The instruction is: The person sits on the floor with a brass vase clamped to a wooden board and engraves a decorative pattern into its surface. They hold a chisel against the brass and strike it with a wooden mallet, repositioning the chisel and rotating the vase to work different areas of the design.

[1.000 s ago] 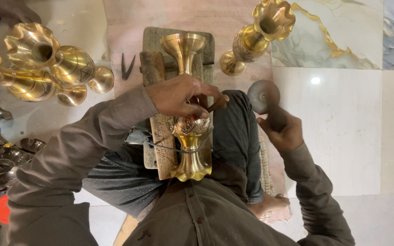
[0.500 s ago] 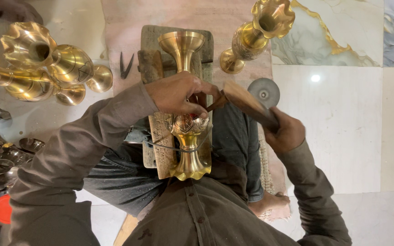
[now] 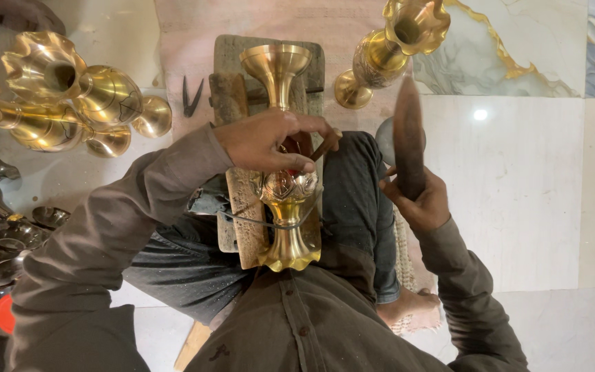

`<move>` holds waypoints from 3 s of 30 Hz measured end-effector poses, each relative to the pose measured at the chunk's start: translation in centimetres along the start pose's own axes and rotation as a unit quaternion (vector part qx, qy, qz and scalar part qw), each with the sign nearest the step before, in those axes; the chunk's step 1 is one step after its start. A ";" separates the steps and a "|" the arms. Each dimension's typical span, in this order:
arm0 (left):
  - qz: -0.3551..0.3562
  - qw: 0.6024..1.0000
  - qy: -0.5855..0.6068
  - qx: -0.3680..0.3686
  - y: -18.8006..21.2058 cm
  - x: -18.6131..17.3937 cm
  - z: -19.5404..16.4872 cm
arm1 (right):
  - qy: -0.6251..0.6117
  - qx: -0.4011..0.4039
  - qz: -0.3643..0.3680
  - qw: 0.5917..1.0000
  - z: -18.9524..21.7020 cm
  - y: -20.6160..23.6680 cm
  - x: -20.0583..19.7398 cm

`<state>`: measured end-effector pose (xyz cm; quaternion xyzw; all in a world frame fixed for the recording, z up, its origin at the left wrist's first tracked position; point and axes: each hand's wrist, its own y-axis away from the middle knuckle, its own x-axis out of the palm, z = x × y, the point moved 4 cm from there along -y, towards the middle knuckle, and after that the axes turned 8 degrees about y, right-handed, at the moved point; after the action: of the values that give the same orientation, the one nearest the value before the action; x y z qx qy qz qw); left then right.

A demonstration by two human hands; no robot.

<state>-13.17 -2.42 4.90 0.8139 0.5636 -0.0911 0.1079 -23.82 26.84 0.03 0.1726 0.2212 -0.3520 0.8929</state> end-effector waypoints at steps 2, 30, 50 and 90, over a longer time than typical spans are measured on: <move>-0.023 1.000 0.005 -0.005 0.3 0.0 0.2 | -0.032 -0.047 0.034 0.998 0.6 -0.1 0.2; -0.089 0.992 -0.077 0.037 0.8 0.8 -1.3 | 0.180 -0.180 -0.019 0.967 1.7 -3.6 -0.1; -0.050 0.992 -0.111 0.022 0.0 0.5 -1.0 | 0.266 -0.138 -0.066 0.952 0.7 -2.6 0.6; 0.048 0.998 -0.033 0.031 -1.4 0.2 0.3 | 0.042 -0.134 -0.087 0.986 1.3 -1.3 1.1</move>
<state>-14.42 -1.82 4.43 0.8393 0.5170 -0.1306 0.1055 -23.66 24.75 0.31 0.0459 0.3179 -0.3880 0.8639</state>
